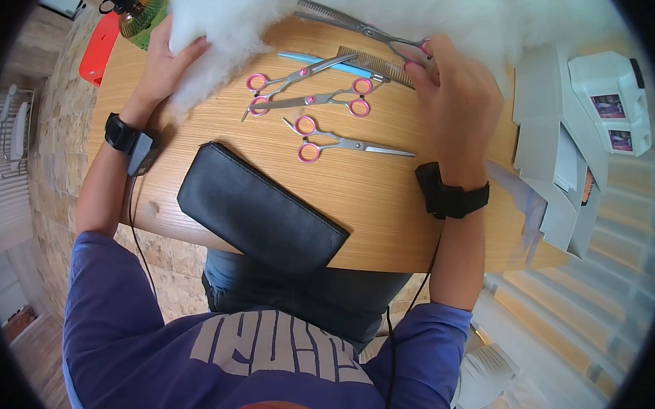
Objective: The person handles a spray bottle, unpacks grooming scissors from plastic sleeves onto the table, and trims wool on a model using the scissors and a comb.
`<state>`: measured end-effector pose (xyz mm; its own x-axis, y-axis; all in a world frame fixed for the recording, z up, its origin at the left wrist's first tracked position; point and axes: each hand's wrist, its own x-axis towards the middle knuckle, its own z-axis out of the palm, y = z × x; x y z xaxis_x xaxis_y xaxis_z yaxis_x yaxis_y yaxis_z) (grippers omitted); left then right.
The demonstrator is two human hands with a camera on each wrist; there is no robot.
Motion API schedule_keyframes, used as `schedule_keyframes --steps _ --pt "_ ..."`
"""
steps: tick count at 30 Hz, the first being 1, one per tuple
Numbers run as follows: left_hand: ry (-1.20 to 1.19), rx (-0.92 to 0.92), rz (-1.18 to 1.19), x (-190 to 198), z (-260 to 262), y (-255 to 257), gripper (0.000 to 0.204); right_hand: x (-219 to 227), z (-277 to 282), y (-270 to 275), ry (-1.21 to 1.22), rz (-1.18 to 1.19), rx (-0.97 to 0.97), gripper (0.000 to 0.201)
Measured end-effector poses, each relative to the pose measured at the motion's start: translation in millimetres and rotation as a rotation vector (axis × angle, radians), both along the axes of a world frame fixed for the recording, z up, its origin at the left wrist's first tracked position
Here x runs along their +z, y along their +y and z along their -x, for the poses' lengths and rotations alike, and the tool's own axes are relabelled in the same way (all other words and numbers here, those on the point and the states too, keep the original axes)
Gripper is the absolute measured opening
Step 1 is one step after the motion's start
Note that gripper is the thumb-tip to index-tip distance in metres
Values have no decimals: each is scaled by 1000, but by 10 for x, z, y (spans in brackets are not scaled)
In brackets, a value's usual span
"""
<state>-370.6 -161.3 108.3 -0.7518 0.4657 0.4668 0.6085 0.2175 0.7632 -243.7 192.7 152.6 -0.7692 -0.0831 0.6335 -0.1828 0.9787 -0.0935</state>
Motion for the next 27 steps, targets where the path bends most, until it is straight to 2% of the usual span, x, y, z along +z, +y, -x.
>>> schedule_keyframes --steps 11,16,19,21,23,25,27 --pt "-12 -6 -1 -1 -4 0 35 -27 -1 31 15 -40 29 21" --pt "-18 -7 -2 -8 0 -11 36 -83 44 79 84 -46 226 21" --pt "-12 -4 6 -11 7 -12 36 -39 -24 80 7 -36 181 25" --pt "-3 -15 -10 -43 40 -33 46 -24 -33 92 27 -16 202 28" --pt "1 -16 -10 -52 47 -39 46 23 -51 66 46 5 222 31" --pt "6 -17 -9 -51 46 -40 46 101 -76 -12 -48 15 81 36" --pt "-4 -6 0 -48 35 -39 46 88 -65 -46 -54 37 43 36"
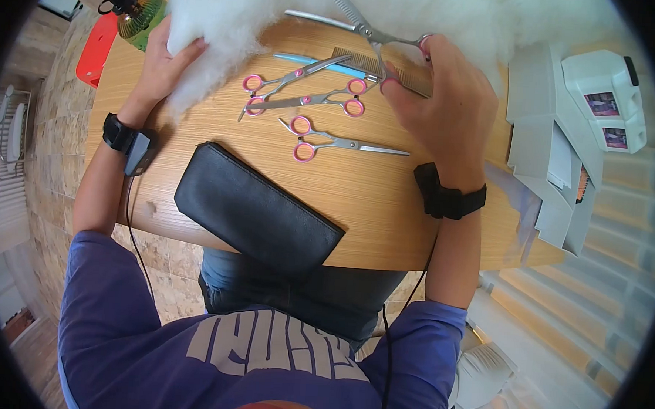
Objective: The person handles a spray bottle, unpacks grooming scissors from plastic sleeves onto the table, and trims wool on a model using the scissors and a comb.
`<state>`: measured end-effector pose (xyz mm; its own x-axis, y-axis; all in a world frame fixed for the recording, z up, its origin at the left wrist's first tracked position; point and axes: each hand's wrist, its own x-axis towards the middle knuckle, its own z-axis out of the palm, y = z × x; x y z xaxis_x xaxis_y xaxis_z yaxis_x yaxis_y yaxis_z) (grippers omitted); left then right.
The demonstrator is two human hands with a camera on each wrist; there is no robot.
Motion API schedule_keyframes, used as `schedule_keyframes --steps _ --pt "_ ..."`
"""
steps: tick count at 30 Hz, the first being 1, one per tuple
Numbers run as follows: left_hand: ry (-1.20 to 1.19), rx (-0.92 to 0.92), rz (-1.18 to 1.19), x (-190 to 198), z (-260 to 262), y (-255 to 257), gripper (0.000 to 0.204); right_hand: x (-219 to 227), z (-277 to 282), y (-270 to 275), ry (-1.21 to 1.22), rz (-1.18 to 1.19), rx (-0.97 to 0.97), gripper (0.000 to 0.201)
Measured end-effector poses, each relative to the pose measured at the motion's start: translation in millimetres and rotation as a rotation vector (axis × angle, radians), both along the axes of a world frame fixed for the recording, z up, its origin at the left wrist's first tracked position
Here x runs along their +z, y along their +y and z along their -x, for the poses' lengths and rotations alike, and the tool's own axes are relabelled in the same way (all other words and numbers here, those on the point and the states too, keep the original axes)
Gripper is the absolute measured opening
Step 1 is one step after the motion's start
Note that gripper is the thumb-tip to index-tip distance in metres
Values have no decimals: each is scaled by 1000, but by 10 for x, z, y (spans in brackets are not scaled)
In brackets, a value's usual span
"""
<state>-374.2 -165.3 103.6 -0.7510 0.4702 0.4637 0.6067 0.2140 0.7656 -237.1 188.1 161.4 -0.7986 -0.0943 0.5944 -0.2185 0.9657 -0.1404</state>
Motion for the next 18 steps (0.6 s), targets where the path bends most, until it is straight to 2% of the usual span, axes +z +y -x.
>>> schedule_keyframes --steps 4,10,18 --pt "0 4 15 23 -13 7 46 -62 19 48 -19 -16 -57 32" --pt "-20 -6 -5 24 -10 12 47 -96 27 92 -9 -72 0 21" --pt "-8 5 -8 19 -13 17 47 -120 53 131 17 -81 -4 20"
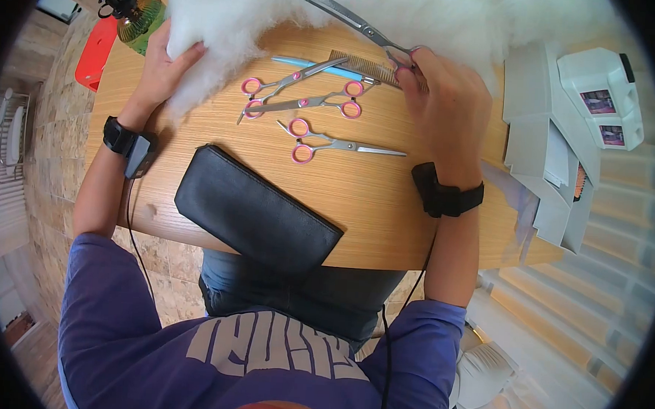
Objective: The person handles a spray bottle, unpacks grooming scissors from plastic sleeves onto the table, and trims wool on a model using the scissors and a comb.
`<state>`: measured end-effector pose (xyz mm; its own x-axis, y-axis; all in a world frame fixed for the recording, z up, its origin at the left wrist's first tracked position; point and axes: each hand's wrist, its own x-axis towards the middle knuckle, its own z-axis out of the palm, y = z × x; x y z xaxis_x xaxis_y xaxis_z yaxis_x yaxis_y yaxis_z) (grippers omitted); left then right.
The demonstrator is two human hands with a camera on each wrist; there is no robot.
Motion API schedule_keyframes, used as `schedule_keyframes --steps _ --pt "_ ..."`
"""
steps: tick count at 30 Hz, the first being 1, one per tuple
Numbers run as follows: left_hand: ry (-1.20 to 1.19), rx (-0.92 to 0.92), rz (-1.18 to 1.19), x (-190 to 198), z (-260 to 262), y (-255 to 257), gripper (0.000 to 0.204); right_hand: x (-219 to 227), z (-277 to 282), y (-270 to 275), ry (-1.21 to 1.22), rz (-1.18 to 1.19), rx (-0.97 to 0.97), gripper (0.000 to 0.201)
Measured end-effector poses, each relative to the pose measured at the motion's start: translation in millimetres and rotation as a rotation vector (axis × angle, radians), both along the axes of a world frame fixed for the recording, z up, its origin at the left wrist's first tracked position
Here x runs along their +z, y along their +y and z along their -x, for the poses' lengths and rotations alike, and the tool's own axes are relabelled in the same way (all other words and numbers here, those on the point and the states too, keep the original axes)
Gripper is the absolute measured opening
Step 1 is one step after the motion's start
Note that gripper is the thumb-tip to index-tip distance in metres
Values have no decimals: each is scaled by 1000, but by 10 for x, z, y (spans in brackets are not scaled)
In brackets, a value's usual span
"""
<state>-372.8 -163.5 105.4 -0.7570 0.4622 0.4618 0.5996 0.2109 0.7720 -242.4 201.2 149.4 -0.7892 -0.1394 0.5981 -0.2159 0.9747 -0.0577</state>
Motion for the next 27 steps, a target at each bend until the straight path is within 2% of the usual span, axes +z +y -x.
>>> schedule_keyframes --steps 4,7,16,18,21,24,27 --pt "-10 2 15 9 -1 -7 47 62 -23 -117 11 71 1 29" --pt "11 5 23 -5 11 -14 47 109 -31 -148 -17 25 -2 33" --pt "-4 3 8 5 -7 6 47 38 -34 -166 -12 -9 -4 26" --pt "-5 22 16 44 -48 32 36 7 -29 -137 -19 -9 9 24" --pt "3 30 27 34 -42 25 35 6 -36 -115 -41 -8 16 22" --pt "10 1 24 -10 15 -19 45 -4 -41 -123 -39 0 6 23" --pt "0 -5 29 -1 15 -18 45 39 -52 -176 -18 10 10 27"
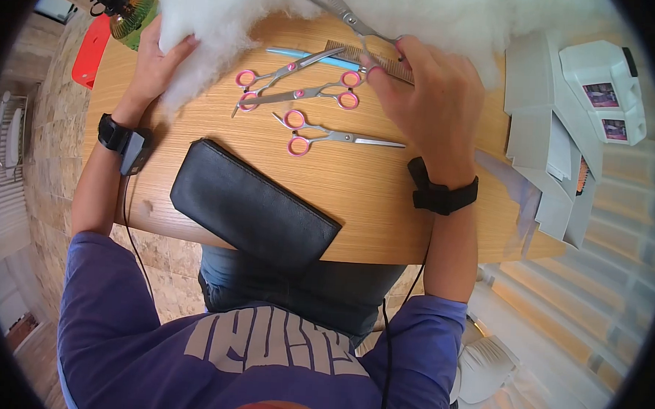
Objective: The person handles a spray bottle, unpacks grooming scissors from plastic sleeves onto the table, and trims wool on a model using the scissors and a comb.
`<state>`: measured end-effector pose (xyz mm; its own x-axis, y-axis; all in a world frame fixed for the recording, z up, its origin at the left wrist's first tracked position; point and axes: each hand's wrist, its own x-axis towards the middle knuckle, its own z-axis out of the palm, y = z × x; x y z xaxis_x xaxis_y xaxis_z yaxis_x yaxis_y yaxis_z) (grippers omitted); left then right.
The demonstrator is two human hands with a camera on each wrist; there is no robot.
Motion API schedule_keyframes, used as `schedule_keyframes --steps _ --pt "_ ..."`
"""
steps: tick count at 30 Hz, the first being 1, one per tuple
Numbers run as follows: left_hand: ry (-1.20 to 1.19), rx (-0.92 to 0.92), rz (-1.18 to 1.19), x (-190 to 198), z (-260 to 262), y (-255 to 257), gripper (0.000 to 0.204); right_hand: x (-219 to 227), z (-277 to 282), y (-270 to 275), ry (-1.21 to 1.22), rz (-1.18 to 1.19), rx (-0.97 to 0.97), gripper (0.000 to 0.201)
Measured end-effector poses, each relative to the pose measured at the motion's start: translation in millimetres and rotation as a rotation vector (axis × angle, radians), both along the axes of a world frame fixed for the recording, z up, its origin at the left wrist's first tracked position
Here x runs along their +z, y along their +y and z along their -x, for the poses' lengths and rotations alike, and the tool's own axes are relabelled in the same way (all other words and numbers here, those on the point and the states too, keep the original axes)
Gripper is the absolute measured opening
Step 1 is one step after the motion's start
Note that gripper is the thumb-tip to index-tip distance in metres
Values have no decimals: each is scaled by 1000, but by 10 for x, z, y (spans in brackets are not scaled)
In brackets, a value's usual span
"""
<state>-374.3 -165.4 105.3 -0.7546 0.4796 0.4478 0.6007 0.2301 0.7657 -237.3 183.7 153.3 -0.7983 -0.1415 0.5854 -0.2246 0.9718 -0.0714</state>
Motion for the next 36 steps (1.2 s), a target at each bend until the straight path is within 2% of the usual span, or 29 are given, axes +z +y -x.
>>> schedule_keyframes --steps 4,6,8,10,13,15,20,29,36 --pt "21 18 -11 -7 -14 18 45 10 -1 -42 1 9 -23 33" --pt "33 25 -23 21 -46 53 34 8 3 -45 4 5 -22 33" --pt "37 17 -15 -5 -10 18 39 -3 6 -37 8 1 -22 32" --pt "41 9 -6 -21 8 -3 44 -29 5 -16 -19 -50 -39 28" --pt "33 3 -1 -7 -6 4 43 -50 0 4 -17 -19 4 22" --pt "24 15 1 39 -53 43 34 -52 5 17 -33 -8 0 20" --pt "52 22 16 13 -23 19 33 -46 0 32 -47 -2 -3 18" --pt "53 2 6 -27 19 -7 37 -31 -4 -38 40 -3 72 31" --pt "31 -10 -14 -19 9 -3 40 -32 33 24 132 -47 240 32"
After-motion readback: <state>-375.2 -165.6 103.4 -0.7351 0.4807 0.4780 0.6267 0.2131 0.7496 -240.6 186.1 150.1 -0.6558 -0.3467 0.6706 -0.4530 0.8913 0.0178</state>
